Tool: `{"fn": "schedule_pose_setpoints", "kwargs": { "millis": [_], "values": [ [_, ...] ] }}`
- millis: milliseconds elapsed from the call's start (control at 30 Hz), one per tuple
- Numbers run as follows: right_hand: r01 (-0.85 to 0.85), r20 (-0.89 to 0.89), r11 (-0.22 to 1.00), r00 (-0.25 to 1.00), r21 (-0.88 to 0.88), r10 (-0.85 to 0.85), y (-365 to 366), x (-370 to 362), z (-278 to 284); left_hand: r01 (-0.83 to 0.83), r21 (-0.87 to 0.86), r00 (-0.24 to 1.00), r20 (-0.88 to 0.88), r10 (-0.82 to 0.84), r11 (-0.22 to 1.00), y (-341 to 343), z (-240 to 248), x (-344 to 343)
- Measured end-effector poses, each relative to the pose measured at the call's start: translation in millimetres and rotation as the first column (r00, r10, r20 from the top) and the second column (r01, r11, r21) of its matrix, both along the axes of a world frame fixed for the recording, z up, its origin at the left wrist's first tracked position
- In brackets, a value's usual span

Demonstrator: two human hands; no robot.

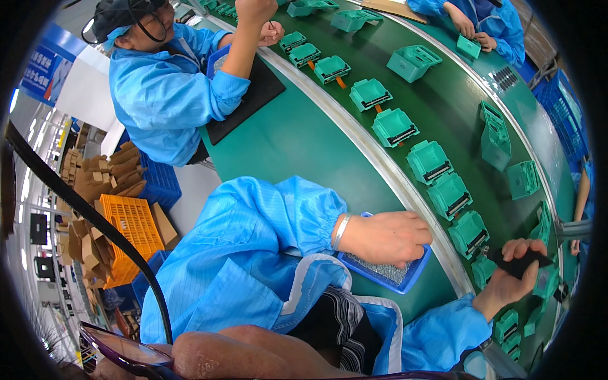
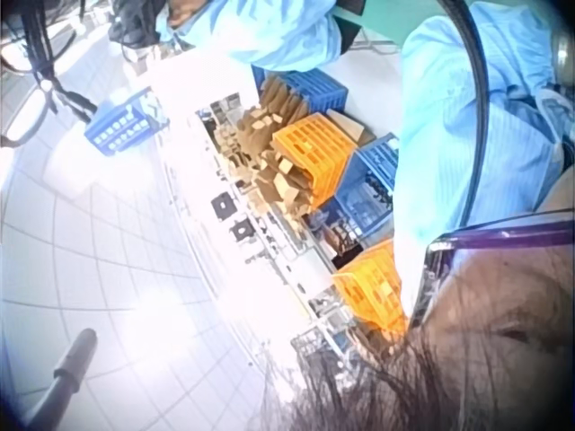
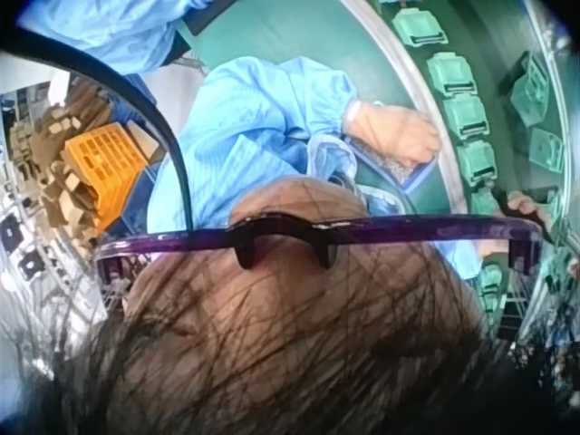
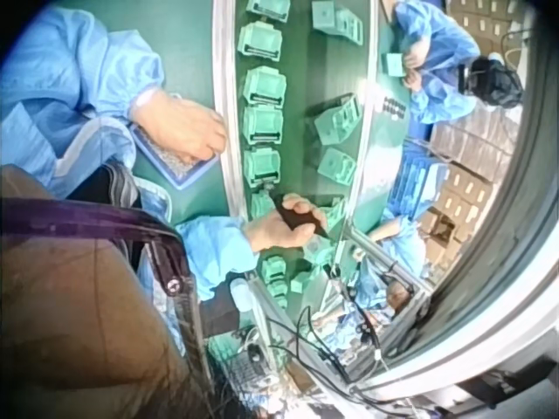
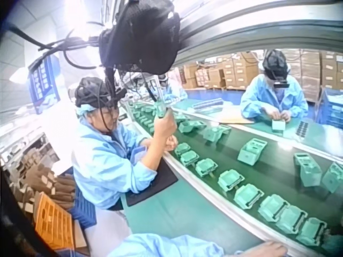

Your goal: The person fastens pcb components onto green plastic housings using an electric screwdriver, securing them with screws.

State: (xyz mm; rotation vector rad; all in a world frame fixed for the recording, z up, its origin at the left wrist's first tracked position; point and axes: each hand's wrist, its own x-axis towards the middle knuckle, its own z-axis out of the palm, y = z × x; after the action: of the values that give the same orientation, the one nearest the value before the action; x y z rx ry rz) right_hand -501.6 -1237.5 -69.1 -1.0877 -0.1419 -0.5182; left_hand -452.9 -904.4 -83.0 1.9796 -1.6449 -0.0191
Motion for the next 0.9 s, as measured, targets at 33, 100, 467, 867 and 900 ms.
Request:
{"fn": "schedule_pose_setpoints", "kwargs": {
  "millis": [33, 100, 467, 867, 900],
  "values": [
    [0.003, 0.045, 1.000, 0.999, -0.017, -0.002, 5, -3, 7, -0.002, -0.006, 1.000, -0.008, 0.002, 1.000, 0, -1, -1],
    [-0.001, 0.078, 1.000, 0.997, -0.020, 0.003, 8, -16, 20, 0.005, -0.016, 1.000, -0.019, -0.005, 1.000, -2, -3, 0],
    [-0.212, 0.154, 0.974, 0.968, 0.079, 0.198, 114, -36, 63, -0.078, -0.270, 0.914, -0.404, -0.040, 0.960, -14, 7, 4],
    [-0.162, 0.103, 0.951, 0.985, 0.263, 0.139, 136, -43, 60, -0.078, -0.247, 0.894, -0.447, -0.042, 0.966, -3, 3, 13],
    [-0.203, 0.114, 0.933, 0.978, 0.298, 0.176, 141, -41, 59, -0.076, -0.267, 0.900, -0.434, -0.049, 0.961, 0, 1, 13]
  ]
}}
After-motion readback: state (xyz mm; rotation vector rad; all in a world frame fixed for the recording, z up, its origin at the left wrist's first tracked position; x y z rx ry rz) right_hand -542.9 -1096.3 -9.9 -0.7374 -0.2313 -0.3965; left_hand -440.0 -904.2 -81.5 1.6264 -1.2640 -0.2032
